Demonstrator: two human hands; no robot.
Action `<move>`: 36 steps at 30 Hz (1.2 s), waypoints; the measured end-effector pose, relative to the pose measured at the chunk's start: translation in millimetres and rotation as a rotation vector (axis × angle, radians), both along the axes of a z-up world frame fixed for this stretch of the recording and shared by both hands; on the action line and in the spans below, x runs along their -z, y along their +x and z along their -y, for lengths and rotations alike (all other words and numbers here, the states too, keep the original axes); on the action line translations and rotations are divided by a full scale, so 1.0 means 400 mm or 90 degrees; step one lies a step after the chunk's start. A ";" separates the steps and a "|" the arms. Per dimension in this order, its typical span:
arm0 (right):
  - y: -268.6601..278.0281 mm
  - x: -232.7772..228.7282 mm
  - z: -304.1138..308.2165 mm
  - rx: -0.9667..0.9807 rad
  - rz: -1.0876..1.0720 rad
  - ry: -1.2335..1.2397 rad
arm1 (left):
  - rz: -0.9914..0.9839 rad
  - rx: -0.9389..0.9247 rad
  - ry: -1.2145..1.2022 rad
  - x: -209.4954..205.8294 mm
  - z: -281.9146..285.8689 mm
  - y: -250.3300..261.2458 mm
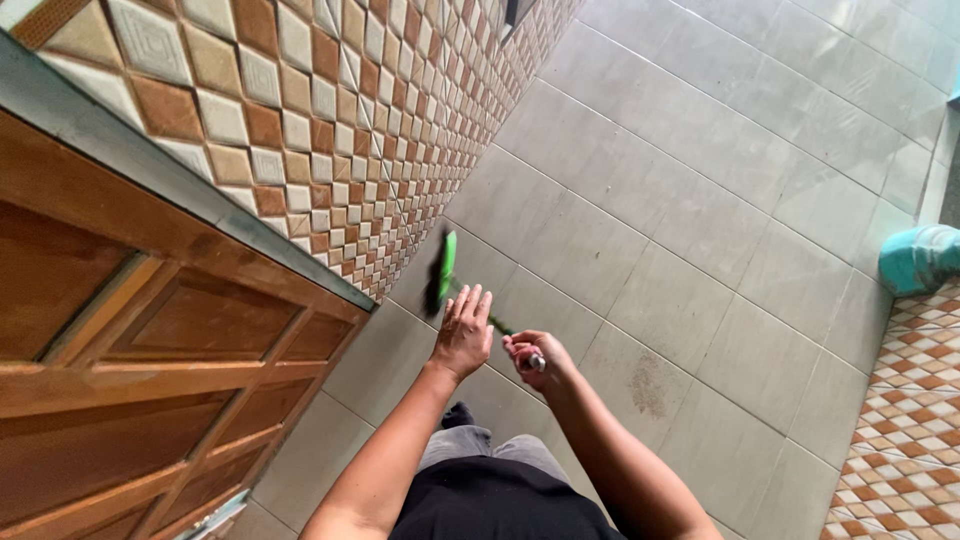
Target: The person sweeps a tiled floor using a green broom, moving debris into a pile. The person works along the walls and around a teal column, systematically cleaning the area.
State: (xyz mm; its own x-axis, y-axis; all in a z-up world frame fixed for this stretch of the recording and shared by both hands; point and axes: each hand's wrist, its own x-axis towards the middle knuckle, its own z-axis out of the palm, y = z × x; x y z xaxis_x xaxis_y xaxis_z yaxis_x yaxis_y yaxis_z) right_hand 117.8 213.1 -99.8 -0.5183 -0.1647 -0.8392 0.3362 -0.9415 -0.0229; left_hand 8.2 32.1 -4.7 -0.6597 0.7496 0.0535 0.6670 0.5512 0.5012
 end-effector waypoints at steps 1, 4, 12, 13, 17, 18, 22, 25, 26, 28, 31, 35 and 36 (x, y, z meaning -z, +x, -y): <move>0.004 0.016 0.004 -0.005 0.016 -0.017 | -0.003 -0.001 0.004 0.000 0.003 -0.001; 0.007 0.077 -0.004 -0.034 0.045 -0.038 | -0.011 0.000 0.009 0.002 0.007 -0.009; 0.035 0.085 -0.147 0.054 0.136 0.276 | -0.001 0.008 -0.036 0.002 0.033 -0.036; 0.029 0.090 -0.140 0.050 0.145 0.340 | -0.005 0.006 -0.037 0.001 0.038 -0.043; 0.011 0.116 -0.106 0.021 0.062 0.436 | -0.014 -0.015 -0.045 0.001 0.057 -0.082; 0.020 0.118 -0.105 0.012 0.015 0.418 | -0.012 -0.021 -0.048 0.001 0.059 -0.088; 0.000 0.071 -0.134 0.037 -0.051 0.205 | -0.005 -0.034 -0.022 -0.003 0.039 -0.113; -0.038 -0.016 -0.093 0.050 -0.040 0.034 | -0.012 -0.030 -0.007 -0.013 0.004 -0.111; -0.055 -0.037 -0.067 0.066 -0.008 -0.002 | -0.014 -0.029 -0.005 -0.016 -0.008 -0.111; -0.087 -0.042 -0.026 0.075 0.030 -0.070 | -0.015 -0.027 -0.007 -0.018 -0.023 -0.114; -0.118 0.044 -0.008 0.023 0.023 -0.128 | -0.008 -0.029 -0.011 -0.017 -0.039 -0.131; -0.164 0.151 -0.133 -0.117 0.015 -0.019 | 0.002 -0.032 -0.018 -0.012 -0.056 -0.179; -0.163 0.157 -0.192 -0.156 0.033 0.029 | 0.006 -0.032 -0.030 -0.005 -0.058 -0.189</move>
State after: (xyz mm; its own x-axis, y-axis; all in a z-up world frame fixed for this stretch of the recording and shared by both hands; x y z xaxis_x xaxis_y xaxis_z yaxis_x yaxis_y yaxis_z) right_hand 52.5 289.7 -162.5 -0.4237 -0.2416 -0.8730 0.5563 -0.8300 -0.0403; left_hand -67.3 55.2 -2.7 -0.6965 0.7175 0.0126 0.6338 0.6068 0.4797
